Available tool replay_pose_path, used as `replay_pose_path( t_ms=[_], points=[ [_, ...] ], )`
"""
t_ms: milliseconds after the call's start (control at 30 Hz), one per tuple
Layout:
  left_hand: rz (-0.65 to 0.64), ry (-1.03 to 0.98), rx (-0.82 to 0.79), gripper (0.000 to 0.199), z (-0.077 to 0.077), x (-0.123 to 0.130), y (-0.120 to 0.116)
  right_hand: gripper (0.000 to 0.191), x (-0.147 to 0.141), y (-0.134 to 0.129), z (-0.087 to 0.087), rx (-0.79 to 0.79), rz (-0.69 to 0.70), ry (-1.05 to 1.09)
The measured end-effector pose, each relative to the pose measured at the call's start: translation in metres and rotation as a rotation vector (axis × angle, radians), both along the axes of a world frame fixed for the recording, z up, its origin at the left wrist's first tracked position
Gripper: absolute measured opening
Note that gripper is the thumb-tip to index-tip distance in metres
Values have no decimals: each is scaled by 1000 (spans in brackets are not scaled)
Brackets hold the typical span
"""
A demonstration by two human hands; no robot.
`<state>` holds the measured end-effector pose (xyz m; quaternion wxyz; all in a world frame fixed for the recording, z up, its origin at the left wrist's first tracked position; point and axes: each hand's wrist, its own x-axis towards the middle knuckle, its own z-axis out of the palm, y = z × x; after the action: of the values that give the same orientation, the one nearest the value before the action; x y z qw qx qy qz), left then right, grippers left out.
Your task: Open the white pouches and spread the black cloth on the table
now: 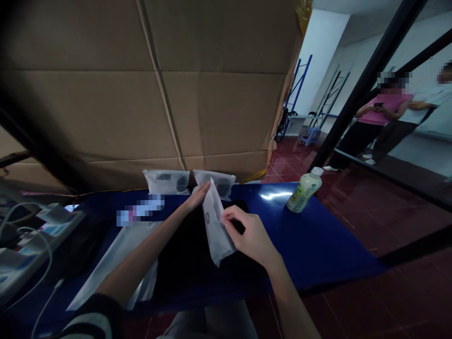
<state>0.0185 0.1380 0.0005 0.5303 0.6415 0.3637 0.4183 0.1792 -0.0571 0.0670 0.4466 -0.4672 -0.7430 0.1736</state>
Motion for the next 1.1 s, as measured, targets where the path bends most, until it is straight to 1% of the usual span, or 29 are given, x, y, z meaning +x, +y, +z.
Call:
replay_pose_path(
  t_ms=[100,167,233,300,333,400,467,533,600,667,767,833,900,1000,1067,1100],
  points=[
    [25,-49,-14,67,6,-2,-1,19,11,7,1,-63,5,-74],
    [81,-84,-5,71,10,-12,-12,21,17,14,-1,-50,-23,-105],
    [184,-108,13,70,14,-28,-33,20,22,22,-5,-9,-69,-106],
    [304,-113,41,65,16,-45,-60,18,26,31,-10,14,-100,-99],
    [342,-105,56,61,16,-54,-76,17,26,35,-13,11,-101,-105],
    [372,-63,86,44,15,-69,-105,17,25,40,-18,-8,-78,-147],
    [379,29,138,33,11,-79,-130,16,21,42,-22,-30,-43,-217],
    [417,132,204,28,6,-85,-148,14,12,39,-23,-31,-26,-285],
    [485,182,242,25,0,-86,-161,12,-1,34,-22,1,-21,-347],
    [533,178,252,24,-6,-84,-170,12,-18,30,-19,63,-1,-408],
    [551,190,313,23,-12,-78,-180,15,-49,27,-15,158,97,-511],
    [579,196,364,23,-17,-75,-185,17,-69,28,-15,201,158,-571],
    [618,197,391,22,-22,-74,-187,16,-83,29,-18,227,176,-610],
    [645,225,429,15,-26,-74,-184,15,-88,30,-21,241,164,-639],
    [651,263,472,11,-27,-76,-181,14,-77,30,-20,236,138,-635],
    [659,283,489,10,-26,-79,-178,15,-67,30,-20,229,116,-624]
  ],
)
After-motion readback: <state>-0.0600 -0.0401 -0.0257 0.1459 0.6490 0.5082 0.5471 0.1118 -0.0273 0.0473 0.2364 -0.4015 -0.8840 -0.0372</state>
